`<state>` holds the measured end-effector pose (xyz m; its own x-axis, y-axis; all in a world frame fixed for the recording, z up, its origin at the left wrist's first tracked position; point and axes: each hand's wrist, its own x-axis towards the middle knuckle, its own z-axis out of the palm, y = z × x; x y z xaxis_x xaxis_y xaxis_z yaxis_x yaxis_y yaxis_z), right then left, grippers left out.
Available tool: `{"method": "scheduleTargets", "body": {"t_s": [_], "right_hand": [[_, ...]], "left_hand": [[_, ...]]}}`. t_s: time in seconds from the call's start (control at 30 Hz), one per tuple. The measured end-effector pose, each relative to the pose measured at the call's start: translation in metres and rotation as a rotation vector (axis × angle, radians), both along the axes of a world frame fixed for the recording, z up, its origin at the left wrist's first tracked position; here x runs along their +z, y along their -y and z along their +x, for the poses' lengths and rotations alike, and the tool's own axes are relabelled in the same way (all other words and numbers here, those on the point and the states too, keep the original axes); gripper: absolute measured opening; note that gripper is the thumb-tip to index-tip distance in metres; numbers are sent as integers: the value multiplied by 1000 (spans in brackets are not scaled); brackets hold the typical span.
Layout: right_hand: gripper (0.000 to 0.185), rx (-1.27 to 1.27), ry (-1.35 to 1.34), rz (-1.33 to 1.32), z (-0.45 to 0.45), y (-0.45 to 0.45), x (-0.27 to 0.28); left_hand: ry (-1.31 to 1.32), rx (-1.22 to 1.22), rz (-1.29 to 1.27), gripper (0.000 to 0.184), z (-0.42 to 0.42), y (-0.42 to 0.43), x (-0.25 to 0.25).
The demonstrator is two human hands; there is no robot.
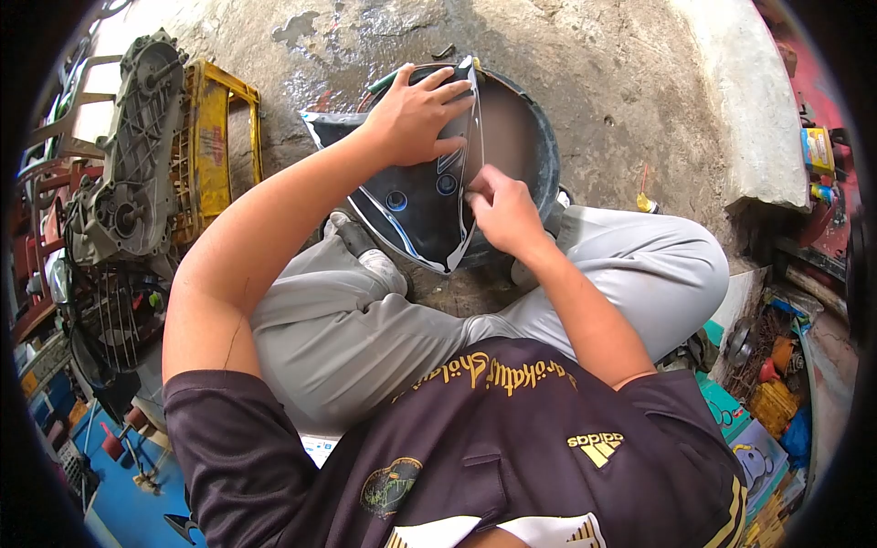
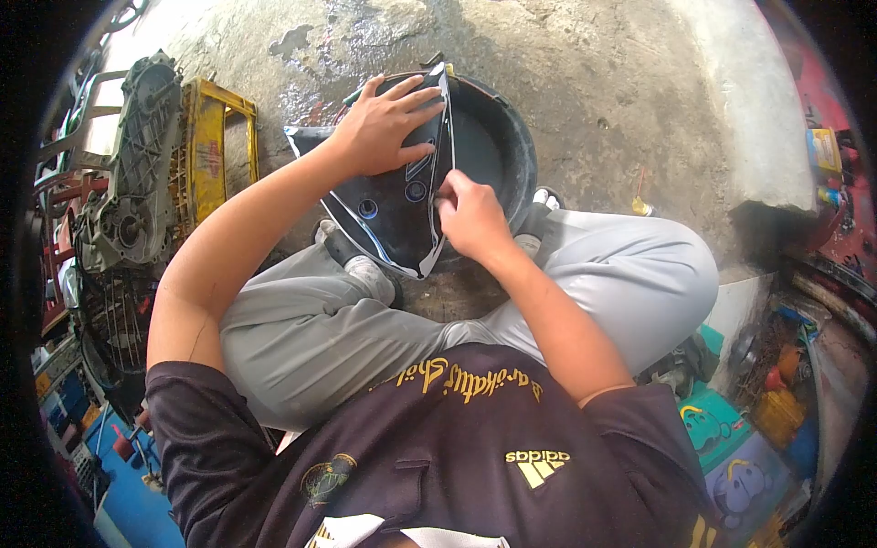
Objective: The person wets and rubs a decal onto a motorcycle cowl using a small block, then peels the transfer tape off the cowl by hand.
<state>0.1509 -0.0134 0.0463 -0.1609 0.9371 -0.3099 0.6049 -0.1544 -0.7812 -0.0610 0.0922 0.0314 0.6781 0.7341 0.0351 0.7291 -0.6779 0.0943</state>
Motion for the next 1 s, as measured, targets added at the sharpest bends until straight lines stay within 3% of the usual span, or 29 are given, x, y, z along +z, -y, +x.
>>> {"method": "scheduleTargets", "body": {"t_s": [0.1, 0.33, 0.4, 0.53, 0.63, 0.77, 0.9, 1.0], "right_hand": [[13, 104, 31, -140, 0, 2, 1], [12, 98, 29, 28, 1, 5, -4], [13, 183, 68, -131, 4, 1, 1], [14, -13, -33, 16, -1, 2, -2], [14, 244, 88, -156, 5, 2, -4], [12, 9, -71, 57, -2, 3, -5], [16, 228, 83, -125, 6, 3, -10], [16, 119, 47, -55, 2, 5, -5]], "left_hand": [[9, 5, 2, 66, 0, -1, -2], [1, 3, -8, 66, 1, 0, 2], [2, 2, -13, 66, 1, 0, 2], [1, 2, -17, 66, 1, 0, 3], [-1, 5, -18, 66, 1, 0, 3], [-7, 4, -22, 65, 1, 0, 5], [-2, 5, -12, 65, 1, 0, 2], [-10, 7, -22, 65, 1, 0, 3]]}}
